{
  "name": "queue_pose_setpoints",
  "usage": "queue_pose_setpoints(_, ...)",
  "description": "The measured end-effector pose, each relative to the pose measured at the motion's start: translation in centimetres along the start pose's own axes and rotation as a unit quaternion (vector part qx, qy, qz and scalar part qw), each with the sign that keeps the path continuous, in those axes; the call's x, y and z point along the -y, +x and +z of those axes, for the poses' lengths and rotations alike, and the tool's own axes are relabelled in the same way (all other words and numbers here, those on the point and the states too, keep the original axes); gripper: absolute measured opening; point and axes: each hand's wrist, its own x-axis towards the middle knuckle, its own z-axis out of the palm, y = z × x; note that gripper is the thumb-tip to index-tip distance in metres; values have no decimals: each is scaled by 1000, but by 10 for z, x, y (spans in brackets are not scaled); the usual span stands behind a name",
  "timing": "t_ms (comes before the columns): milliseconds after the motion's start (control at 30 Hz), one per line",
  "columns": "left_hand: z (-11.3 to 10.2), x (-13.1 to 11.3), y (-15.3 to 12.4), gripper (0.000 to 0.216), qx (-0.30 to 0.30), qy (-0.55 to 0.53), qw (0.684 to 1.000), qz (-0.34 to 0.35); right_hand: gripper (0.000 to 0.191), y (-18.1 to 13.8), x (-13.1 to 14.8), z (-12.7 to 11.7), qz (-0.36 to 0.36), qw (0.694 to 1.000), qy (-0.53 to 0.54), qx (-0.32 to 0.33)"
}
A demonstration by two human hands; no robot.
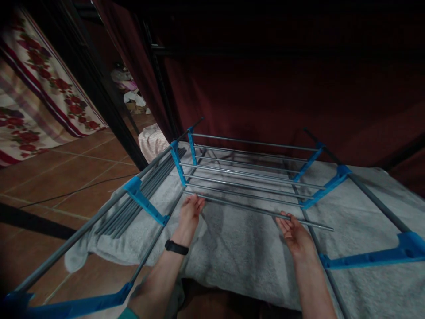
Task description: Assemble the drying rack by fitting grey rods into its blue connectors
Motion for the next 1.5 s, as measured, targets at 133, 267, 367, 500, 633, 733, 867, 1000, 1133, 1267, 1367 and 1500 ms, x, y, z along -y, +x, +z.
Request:
queue_pose_setpoints(133, -1, -12, 6, 17, -20, -29, 999, -28, 20, 2, 6, -4, 11, 1000, 11, -13)
queue_pose_setpoints(267, -4, -19, 10, 21, -73, -30, 997, -7, 22, 8, 12, -15, -9, 1000, 20, -18)
queue_pose_setpoints(367, -3, -23, 10, 19, -80, -20, 996, -28, 18, 11, 13, -19, -31, 999, 26, -18)
queue_pose_setpoints(500, -1, -33, 10, 20, -93, -7, 995, -46, 14, 9, 13, -16, -55, 997, 40, -21)
queue_pose_setpoints(633, -3, -42, 17, 19, -111, 5, 992, -52, 13, 5, 16, -12, -65, 996, 63, -26)
queue_pose_setpoints(733, -5, -46, 22, 20, -113, 8, 991, -64, 15, 4, 19, -11, -74, 993, 85, -42)
queue_pose_setpoints(867, -4, -47, 26, 19, -112, 11, 990, -89, 12, 4, 19, -12, -96, 990, 92, -51)
queue_pose_setpoints(1000, -3, -47, 27, 19, -113, 16, 988, -101, 7, 5, 17, -13, -109, 989, 85, -44)
queue_pose_setpoints(1133, -4, -47, 29, 22, -91, 12, 990, -108, 7, 5, 18, -11, -103, 990, 85, -50)
queue_pose_setpoints(1267, -4, -46, 31, 21, -94, 1, 991, -100, 12, 2, 21, -7, -83, 988, 109, -65)
queue_pose_setpoints(1367, -4, -44, 32, 26, -104, 6, 990, -93, 14, -1, 23, -4, -77, 987, 124, -68)
queue_pose_setpoints(1500, -4, -42, 32, 33, -108, 9, 989, -98, 13, -3, 23, -3, -75, 986, 128, -71)
